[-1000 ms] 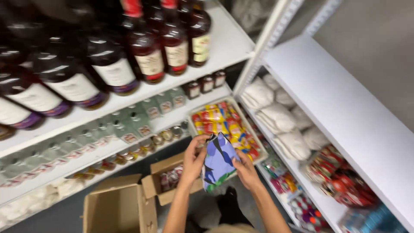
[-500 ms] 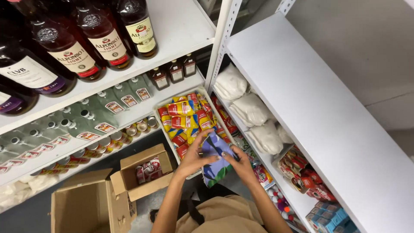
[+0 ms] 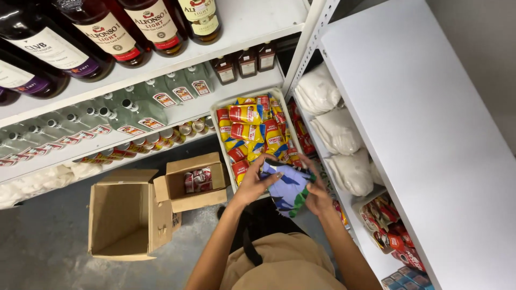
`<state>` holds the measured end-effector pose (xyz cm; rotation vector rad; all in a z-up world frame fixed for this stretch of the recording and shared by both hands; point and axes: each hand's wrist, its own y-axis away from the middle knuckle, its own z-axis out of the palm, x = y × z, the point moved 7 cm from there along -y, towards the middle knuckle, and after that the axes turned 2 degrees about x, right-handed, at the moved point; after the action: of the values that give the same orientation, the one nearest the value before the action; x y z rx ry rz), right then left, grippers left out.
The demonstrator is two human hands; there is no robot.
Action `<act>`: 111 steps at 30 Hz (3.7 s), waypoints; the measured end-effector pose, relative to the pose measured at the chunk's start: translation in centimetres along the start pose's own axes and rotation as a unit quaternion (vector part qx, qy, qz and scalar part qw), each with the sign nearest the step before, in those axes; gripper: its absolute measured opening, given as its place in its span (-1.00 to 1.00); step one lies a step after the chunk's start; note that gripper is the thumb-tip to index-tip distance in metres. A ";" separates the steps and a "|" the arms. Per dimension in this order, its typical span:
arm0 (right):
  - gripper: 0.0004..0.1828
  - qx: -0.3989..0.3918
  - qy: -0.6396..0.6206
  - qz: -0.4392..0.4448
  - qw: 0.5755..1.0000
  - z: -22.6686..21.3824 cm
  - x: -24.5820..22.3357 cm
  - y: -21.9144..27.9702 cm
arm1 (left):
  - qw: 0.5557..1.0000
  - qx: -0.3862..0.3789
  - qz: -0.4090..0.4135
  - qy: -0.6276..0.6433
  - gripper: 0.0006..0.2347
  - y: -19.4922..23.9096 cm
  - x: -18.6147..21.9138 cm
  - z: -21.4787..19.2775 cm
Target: Unpack ketchup packets from a cardboard box and arrange them neatly in rows on a storage shelf.
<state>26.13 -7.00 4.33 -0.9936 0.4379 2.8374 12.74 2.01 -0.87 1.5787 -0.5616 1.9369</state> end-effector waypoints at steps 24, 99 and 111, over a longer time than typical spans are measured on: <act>-0.53 0.394 -0.148 -0.019 0.907 -23.3 19.4 -0.9 | 0.681 -0.151 0.071 -0.713 -0.28 -13.6 -22.3 -14.8; -0.50 0.056 -0.220 -0.116 0.967 -1.5 8.0 -3.8 | 0.967 0.086 0.189 -0.150 -0.59 1.1 13.6 3.9; -0.41 0.151 0.117 -0.203 0.960 7.6 2.4 1.5 | 0.994 0.073 0.037 0.070 -0.44 -0.5 13.9 2.1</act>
<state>19.47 -6.18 8.83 -1.1949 0.5895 2.2228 12.68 3.37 13.18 1.5136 -0.4343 2.1672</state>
